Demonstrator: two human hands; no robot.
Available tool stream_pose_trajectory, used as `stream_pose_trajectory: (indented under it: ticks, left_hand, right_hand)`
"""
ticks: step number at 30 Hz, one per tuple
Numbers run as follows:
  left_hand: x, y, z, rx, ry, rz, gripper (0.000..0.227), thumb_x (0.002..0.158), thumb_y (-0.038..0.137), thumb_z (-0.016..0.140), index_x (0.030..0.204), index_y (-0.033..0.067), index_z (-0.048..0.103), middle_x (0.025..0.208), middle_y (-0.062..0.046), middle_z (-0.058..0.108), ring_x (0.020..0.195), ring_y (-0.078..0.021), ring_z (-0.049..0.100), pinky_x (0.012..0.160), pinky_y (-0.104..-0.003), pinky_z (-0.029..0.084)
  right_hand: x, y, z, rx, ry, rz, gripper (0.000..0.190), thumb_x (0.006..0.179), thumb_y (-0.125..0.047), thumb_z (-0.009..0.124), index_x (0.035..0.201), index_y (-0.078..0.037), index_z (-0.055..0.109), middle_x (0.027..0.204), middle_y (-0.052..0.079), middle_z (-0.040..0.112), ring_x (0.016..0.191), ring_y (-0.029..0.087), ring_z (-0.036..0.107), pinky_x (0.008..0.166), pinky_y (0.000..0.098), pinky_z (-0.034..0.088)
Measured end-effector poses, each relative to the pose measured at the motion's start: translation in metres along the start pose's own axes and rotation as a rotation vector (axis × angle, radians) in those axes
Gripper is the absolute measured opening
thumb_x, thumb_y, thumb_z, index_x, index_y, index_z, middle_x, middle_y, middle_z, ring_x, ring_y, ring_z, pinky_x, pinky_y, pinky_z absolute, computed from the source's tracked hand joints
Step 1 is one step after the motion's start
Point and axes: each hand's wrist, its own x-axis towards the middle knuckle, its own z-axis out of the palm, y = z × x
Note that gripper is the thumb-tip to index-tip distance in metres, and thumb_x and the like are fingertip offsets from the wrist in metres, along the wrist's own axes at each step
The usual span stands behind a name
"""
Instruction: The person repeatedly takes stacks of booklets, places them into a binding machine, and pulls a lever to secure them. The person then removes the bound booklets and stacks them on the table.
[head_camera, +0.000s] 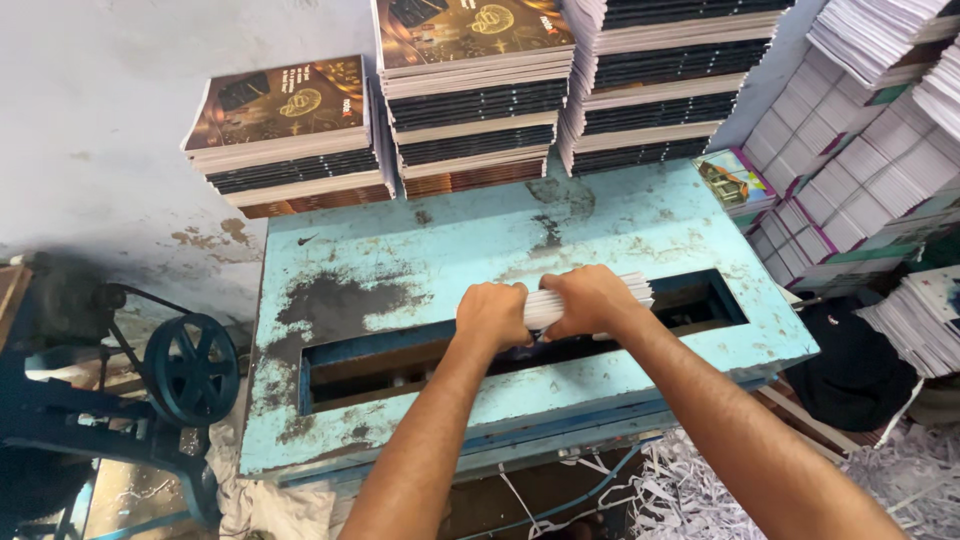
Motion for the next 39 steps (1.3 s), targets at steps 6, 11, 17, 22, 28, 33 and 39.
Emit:
stream_pose_trajectory:
  ticks: [6, 11, 17, 22, 28, 33, 39]
  left_hand:
    - [0.001, -0.002, 0.002, 0.012, 0.008, 0.010, 0.057, 0.055, 0.038, 0.093, 0.100, 0.0104, 0.072, 0.090, -0.015, 0.075, 0.088, -0.0347, 0.073, 0.077, -0.046, 0.057]
    - [0.004, -0.004, 0.005, 0.011, 0.018, 0.004, 0.055, 0.054, 0.037, 0.093, 0.099, 0.0114, 0.073, 0.090, -0.015, 0.075, 0.087, -0.0344, 0.073, 0.076, -0.046, 0.057]
    - [0.005, -0.005, 0.005, 0.027, -0.004, 0.007, 0.056, 0.055, 0.036, 0.093, 0.101, 0.0111, 0.073, 0.090, -0.015, 0.076, 0.087, -0.0339, 0.073, 0.076, -0.045, 0.057]
    - [0.004, -0.004, 0.004, 0.020, 0.008, 0.013, 0.057, 0.055, 0.037, 0.093, 0.101, 0.0109, 0.073, 0.090, -0.015, 0.075, 0.088, -0.0336, 0.073, 0.077, -0.044, 0.057]
    - [0.005, -0.003, 0.002, 0.033, -0.028, -0.008, 0.061, 0.055, 0.039, 0.094, 0.104, 0.0108, 0.071, 0.090, -0.014, 0.075, 0.087, -0.0331, 0.073, 0.075, -0.044, 0.057]
    - [0.005, -0.004, 0.004, 0.016, -0.001, -0.005, 0.060, 0.055, 0.038, 0.094, 0.103, 0.0105, 0.071, 0.090, -0.014, 0.076, 0.088, -0.0339, 0.073, 0.075, -0.045, 0.057]
    - [0.006, -0.004, 0.007, 0.010, 0.023, 0.011, 0.060, 0.053, 0.037, 0.094, 0.101, 0.0097, 0.071, 0.089, -0.016, 0.075, 0.087, -0.0355, 0.073, 0.075, -0.047, 0.057]
  right_hand:
    - [0.004, 0.005, 0.007, -0.039, -0.006, -0.005, 0.066, 0.053, -0.057, 0.089, 0.098, -0.013, 0.071, 0.084, 0.017, 0.074, 0.087, 0.040, 0.070, 0.078, 0.0507, 0.055]
    - [0.005, 0.005, 0.006, -0.060, -0.026, 0.004, 0.065, 0.053, -0.059, 0.088, 0.097, -0.014, 0.070, 0.083, 0.017, 0.074, 0.085, 0.040, 0.070, 0.077, 0.0505, 0.055]
    - [0.006, 0.003, 0.004, -0.054, -0.010, -0.018, 0.063, 0.053, -0.058, 0.088, 0.094, -0.014, 0.070, 0.080, 0.017, 0.074, 0.083, 0.040, 0.071, 0.076, 0.0503, 0.055]
    - [0.005, 0.002, 0.003, -0.058, -0.030, 0.009, 0.063, 0.052, -0.058, 0.088, 0.092, -0.013, 0.069, 0.080, 0.016, 0.074, 0.083, 0.040, 0.071, 0.076, 0.0496, 0.055]
    - [0.007, 0.001, 0.001, -0.031, -0.035, 0.019, 0.063, 0.052, -0.057, 0.089, 0.092, -0.013, 0.069, 0.080, 0.015, 0.074, 0.082, 0.039, 0.071, 0.074, 0.0494, 0.055]
    - [0.007, 0.004, 0.003, -0.047, -0.045, 0.015, 0.063, 0.052, -0.057, 0.089, 0.094, -0.014, 0.070, 0.080, 0.016, 0.074, 0.082, 0.040, 0.070, 0.076, 0.0496, 0.055]
    - [0.011, 0.012, 0.006, -0.009, 0.010, -0.049, 0.067, 0.050, -0.058, 0.090, 0.095, -0.012, 0.070, 0.081, 0.016, 0.074, 0.082, 0.041, 0.070, 0.074, 0.0511, 0.055]
